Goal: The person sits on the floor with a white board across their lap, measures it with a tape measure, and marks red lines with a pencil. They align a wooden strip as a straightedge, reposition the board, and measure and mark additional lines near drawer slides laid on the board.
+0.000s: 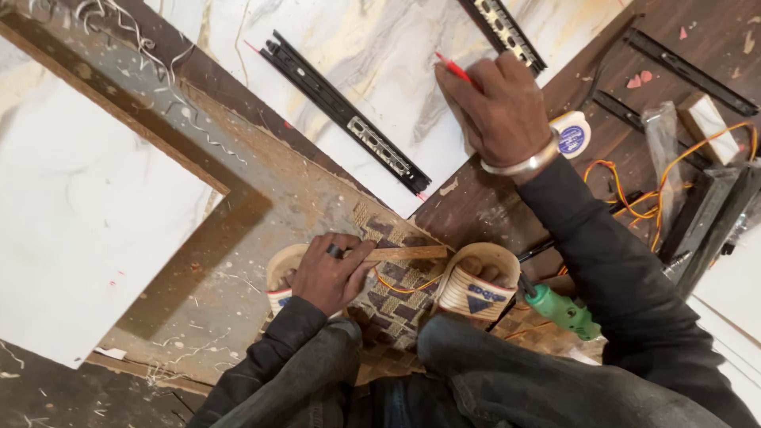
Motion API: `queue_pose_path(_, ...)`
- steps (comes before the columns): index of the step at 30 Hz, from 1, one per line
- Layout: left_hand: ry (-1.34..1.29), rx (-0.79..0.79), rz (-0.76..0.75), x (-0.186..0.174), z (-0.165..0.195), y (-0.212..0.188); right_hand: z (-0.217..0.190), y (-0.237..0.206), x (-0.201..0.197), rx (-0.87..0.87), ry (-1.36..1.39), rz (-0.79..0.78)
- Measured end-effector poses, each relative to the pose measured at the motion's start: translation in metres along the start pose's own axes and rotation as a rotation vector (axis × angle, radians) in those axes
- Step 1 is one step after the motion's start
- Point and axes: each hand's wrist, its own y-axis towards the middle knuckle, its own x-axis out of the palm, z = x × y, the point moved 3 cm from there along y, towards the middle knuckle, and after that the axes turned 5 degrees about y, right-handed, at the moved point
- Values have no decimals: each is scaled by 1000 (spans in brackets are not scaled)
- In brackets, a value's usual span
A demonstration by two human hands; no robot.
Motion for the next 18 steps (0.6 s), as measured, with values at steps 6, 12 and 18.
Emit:
queue_pose_path(6, -24, -33, 53, -9, 4, 0, -7, -57, -37, 63, 72, -69)
queue_pose_path(12, -24, -64, 30, -4, 5, -1, -20, -90, -41, 245, 123, 61)
queue_pose_path(18, 33, -60, -2, -2, 7, 0, -20, -77, -33, 193, 127, 93)
